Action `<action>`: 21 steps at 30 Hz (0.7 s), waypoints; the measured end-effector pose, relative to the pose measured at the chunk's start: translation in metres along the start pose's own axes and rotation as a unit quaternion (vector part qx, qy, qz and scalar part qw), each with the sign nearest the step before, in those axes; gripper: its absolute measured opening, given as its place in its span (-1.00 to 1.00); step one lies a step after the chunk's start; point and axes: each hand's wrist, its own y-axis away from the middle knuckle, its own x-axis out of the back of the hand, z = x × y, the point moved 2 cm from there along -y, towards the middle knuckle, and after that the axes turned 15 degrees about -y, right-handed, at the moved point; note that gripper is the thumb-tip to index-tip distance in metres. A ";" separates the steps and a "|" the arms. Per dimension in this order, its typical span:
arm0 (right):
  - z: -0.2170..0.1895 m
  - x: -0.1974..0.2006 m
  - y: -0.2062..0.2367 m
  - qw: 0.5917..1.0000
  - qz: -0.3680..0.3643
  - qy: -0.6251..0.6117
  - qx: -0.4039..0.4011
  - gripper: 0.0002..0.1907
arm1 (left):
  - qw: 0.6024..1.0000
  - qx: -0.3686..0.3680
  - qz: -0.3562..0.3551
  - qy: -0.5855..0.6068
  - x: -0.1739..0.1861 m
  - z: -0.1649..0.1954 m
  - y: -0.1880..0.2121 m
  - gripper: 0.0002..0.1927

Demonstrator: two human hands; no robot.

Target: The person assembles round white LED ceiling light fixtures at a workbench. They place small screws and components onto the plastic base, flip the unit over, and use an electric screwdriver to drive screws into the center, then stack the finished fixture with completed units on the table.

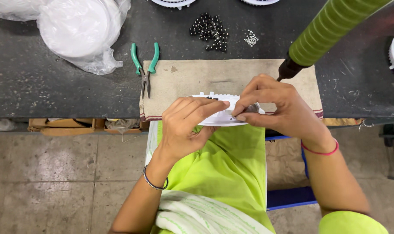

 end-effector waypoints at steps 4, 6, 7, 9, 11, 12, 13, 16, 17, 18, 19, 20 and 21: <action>0.001 -0.002 -0.001 1.000 -0.005 0.002 -0.013 -0.78 | 1.000 0.000 -0.003 0.001 -0.001 -0.001 0.000 -0.46; 0.000 -0.001 -0.002 1.000 -0.012 0.025 -0.002 -0.78 | 1.000 0.000 -0.003 -0.001 -0.001 0.000 -0.001 -0.45; -0.001 0.000 -0.003 0.999 -0.015 0.036 0.004 -0.78 | 1.000 0.001 -0.003 -0.002 -0.001 0.000 -0.001 -0.45; -0.003 0.001 -0.005 0.999 -0.019 0.028 -0.008 -0.78 | 1.000 0.002 0.001 -0.005 -0.002 0.000 -0.002 -0.45; -0.007 0.001 -0.008 0.999 -0.029 0.032 -0.012 -0.77 | 1.000 0.000 -0.001 -0.006 -0.002 0.001 -0.002 -0.46; -0.009 0.002 -0.009 0.998 -0.038 0.041 -0.009 -0.77 | 1.000 -0.002 -0.004 -0.005 -0.002 0.001 -0.002 -0.47; -0.012 0.003 -0.010 0.998 -0.047 0.049 -0.007 -0.76 | 1.000 -0.004 -0.008 -0.004 -0.002 0.001 -0.002 -0.48; -0.018 0.005 -0.014 0.996 -0.057 0.063 -0.022 -0.76 | 1.000 -0.002 -0.008 -0.008 -0.002 0.002 -0.002 -0.49; -0.020 0.005 -0.015 0.996 -0.062 0.061 -0.020 -0.77 | 1.000 -0.002 -0.008 -0.007 -0.002 0.002 -0.002 -0.49; -0.022 0.006 -0.017 0.996 -0.067 0.059 -0.018 -0.77 | 1.000 -0.002 -0.008 -0.007 -0.002 0.002 -0.003 -0.50; -0.023 0.007 -0.019 0.996 -0.073 0.058 -0.015 -0.78 | 1.000 -0.002 -0.006 -0.006 -0.003 0.002 -0.003 -0.50; -0.023 0.008 -0.021 0.995 -0.076 0.055 -0.013 -0.77 | 1.000 -0.002 -0.004 -0.008 -0.003 0.001 -0.004 -0.50; -0.024 0.009 -0.022 0.995 -0.080 0.052 -0.012 -0.77 | 1.000 -0.002 -0.002 -0.010 -0.003 0.001 -0.004 -0.51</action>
